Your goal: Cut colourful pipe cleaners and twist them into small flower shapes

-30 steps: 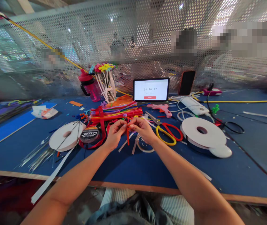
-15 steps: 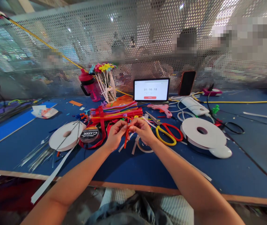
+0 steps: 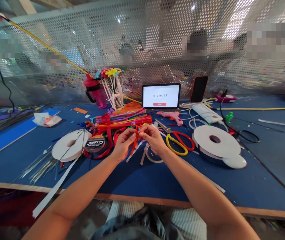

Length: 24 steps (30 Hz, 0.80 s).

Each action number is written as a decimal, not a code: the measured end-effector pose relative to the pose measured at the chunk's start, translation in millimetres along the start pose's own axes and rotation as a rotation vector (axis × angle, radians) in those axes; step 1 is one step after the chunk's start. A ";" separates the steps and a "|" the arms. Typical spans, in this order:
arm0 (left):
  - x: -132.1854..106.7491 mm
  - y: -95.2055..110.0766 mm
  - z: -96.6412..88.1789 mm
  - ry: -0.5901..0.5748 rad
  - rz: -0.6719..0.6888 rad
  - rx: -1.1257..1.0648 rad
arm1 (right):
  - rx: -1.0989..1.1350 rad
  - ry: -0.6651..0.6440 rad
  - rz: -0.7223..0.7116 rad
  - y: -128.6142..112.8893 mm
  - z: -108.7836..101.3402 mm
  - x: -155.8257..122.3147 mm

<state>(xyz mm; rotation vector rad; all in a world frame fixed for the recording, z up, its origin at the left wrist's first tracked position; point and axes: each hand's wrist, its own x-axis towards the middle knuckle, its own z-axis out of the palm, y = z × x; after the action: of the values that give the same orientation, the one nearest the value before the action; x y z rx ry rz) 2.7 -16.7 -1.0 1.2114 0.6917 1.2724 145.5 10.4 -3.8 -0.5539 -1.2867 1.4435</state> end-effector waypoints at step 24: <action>5.9 -2.9 -7.6 0.032 -0.049 -0.045 | -0.056 -0.022 -0.014 2.8 -1.3 0.3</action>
<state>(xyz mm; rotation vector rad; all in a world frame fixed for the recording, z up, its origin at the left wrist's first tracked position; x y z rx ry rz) -1.9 -8.5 -4.6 1.1332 0.7086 1.2627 145.5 11.7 -6.6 -0.5669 -1.3491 1.4093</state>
